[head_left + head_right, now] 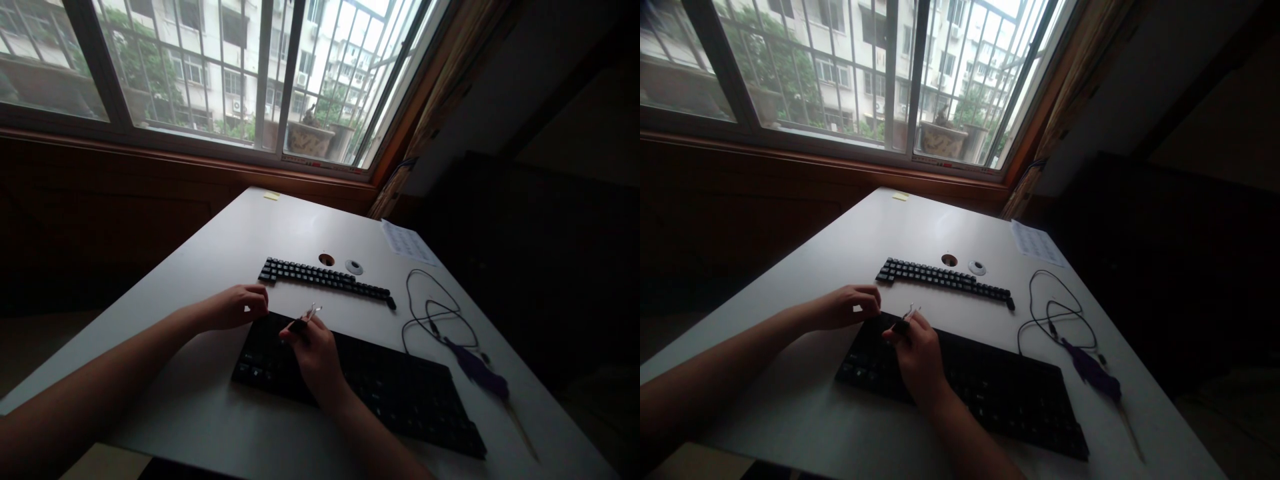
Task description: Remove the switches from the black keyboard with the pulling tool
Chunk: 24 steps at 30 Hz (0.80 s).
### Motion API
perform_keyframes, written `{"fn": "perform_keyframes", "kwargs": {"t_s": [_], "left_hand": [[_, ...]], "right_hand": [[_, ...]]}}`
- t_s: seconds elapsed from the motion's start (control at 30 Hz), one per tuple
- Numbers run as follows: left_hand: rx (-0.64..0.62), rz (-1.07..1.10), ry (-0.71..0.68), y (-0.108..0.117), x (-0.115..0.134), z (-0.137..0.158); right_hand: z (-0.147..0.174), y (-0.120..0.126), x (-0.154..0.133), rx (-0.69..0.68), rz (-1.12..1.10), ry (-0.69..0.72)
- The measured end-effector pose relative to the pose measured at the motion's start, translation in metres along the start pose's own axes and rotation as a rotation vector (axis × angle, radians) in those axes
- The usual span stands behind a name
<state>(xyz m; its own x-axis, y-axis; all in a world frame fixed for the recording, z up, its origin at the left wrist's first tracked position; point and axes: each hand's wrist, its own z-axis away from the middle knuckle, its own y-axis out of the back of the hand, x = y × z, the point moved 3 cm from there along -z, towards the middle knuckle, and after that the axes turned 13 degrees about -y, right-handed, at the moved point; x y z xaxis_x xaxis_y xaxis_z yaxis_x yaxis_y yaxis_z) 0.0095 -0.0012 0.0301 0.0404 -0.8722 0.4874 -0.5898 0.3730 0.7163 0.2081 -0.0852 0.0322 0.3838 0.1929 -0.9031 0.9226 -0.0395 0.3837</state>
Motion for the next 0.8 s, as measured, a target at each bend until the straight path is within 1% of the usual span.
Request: {"fn": "perform_keyframes", "kwargs": {"t_s": [0.13, 0.23, 0.3, 0.4, 0.5, 0.67, 0.8], "left_hand": [[0.061, 0.013, 0.019, 0.001, 0.002, -0.003], [0.117, 0.096, 0.066, 0.001, 0.011, -0.009], [0.137, 0.235, 0.149, 0.0, 0.017, -0.013], [0.137, 0.589, 0.317, -0.007, 0.024, -0.016], [0.138, 0.841, 0.396, -0.014, 0.029, -0.017], [0.127, 1.061, 0.462, -0.021, 0.031, -0.014], [0.151, 1.165, 0.512, -0.027, 0.029, -0.013]], "right_hand": [[-0.004, 0.005, 0.002, 0.032, -0.067, -0.058], [-0.005, 0.008, 0.003, 0.056, -0.132, -0.089], [-0.005, 0.009, 0.003, 0.056, -0.174, -0.093], [-0.004, 0.01, 0.0, 0.04, -0.234, -0.079], [-0.004, 0.011, -0.002, 0.025, -0.263, -0.063], [-0.004, 0.01, -0.003, 0.007, -0.276, -0.062], [-0.003, 0.01, -0.003, 0.013, -0.281, -0.056]]}}
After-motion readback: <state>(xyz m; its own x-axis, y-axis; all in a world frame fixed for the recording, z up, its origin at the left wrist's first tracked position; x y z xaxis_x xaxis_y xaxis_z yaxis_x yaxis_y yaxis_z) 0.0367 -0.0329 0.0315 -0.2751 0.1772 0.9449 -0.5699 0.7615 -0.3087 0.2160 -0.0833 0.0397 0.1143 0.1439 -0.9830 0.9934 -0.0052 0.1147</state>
